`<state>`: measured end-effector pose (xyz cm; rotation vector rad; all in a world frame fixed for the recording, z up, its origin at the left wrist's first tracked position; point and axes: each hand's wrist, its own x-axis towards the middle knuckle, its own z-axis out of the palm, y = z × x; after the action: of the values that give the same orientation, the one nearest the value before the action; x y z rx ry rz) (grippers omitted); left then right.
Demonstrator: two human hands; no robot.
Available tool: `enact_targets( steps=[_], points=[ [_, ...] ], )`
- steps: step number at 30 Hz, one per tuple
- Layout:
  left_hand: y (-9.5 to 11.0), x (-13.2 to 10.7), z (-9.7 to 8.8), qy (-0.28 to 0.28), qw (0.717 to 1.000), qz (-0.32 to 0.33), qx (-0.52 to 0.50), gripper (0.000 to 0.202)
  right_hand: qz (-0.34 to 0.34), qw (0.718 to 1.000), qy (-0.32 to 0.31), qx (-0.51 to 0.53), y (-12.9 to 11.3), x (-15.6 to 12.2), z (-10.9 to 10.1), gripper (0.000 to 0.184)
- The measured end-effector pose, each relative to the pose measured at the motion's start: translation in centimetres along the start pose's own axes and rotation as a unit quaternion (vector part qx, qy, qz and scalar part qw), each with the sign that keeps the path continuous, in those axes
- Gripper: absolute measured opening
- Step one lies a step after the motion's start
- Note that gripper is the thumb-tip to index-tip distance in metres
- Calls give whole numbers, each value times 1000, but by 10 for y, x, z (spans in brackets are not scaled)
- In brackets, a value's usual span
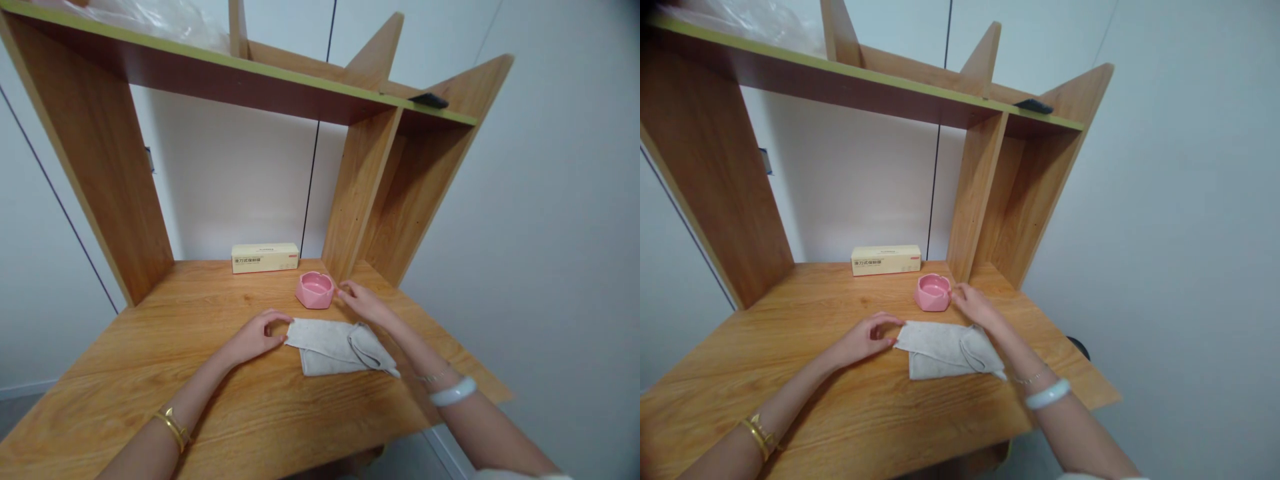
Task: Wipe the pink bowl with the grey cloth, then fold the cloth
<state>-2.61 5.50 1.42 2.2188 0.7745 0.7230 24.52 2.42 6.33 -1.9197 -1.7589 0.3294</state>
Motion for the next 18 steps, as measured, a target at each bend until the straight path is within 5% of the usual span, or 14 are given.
enact_targets(
  steps=[3, 6, 11, 15, 18],
  points=[
    [4, -2, 3, -38, 995, 57, 69, 33, -112, 993, 4, -38, 12, -52, -11, 35],
    [5, 1, 7, -58, 988, 82, 115, 34, -135, 986, 20, -99, 17, -96, -9, 41],
    [2, 9, 10, -32, 991, 87, 96, 20, -3, 996, 80, -25, 38, -103, -2, 13],
    [6, 12, 8, 5, 998, 54, 45, 22, 142, 976, 144, 78, 72, -81, -12, 21],
    [12, 14, 8, 43, 998, 34, 29, 21, 160, 966, 199, 30, 89, -74, -19, 31]
  ],
)
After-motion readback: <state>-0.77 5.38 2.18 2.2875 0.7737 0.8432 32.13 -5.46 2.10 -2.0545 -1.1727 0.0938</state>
